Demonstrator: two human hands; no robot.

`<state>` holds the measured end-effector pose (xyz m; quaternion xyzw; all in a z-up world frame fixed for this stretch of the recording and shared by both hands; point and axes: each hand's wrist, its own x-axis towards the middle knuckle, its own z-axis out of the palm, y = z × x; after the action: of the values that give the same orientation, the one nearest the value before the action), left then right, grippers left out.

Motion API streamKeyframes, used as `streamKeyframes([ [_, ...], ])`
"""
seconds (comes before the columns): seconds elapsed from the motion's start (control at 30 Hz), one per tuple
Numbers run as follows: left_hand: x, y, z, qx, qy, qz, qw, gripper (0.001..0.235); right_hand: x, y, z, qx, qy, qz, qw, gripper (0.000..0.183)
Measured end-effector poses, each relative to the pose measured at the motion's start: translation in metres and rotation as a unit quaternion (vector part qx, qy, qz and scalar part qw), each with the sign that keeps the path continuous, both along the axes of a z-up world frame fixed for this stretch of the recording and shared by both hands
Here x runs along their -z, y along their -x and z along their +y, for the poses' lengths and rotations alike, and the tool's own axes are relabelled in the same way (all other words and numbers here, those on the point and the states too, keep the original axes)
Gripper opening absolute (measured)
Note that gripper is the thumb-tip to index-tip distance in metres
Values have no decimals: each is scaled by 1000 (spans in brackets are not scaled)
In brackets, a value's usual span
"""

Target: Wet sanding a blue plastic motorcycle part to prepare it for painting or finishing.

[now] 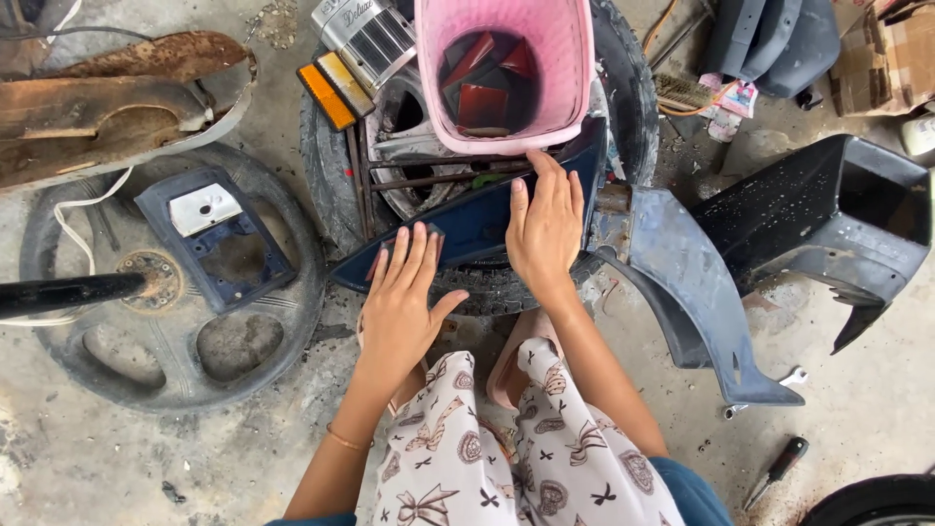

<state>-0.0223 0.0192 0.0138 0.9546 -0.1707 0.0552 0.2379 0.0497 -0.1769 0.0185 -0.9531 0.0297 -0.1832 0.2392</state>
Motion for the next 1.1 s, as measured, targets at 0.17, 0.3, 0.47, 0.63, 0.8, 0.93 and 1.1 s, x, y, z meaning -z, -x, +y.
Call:
streamKeyframes([
  [0.17,21,-49,-40,8,25,-46,999,80,1,0,-1,-2,27,-3,1000,37],
  [0.3,9,-47,-43,18,60,-73,995,80,-4,0,0,-9,29,-8,1000,33],
  [0.47,5,1,-9,20,31,-45,998,77,2,-1,3,4,48,-16,999,32],
  [0.63,12,-21,-9,11,54,-19,998,67,7,-1,3,-10,65,-14,998,31],
  [0.8,27,-48,-25,-32,51,-82,995,69,11,-1,-1,-6,78,-19,997,29],
  [0.93,13,-5,-25,-28,42,-61,997,81,13,-2,1,3,76,-30,997,29],
  [1.1,14,6,-12,-22,40,-20,999,79,9,1,2,-9,93,-41,995,27],
])
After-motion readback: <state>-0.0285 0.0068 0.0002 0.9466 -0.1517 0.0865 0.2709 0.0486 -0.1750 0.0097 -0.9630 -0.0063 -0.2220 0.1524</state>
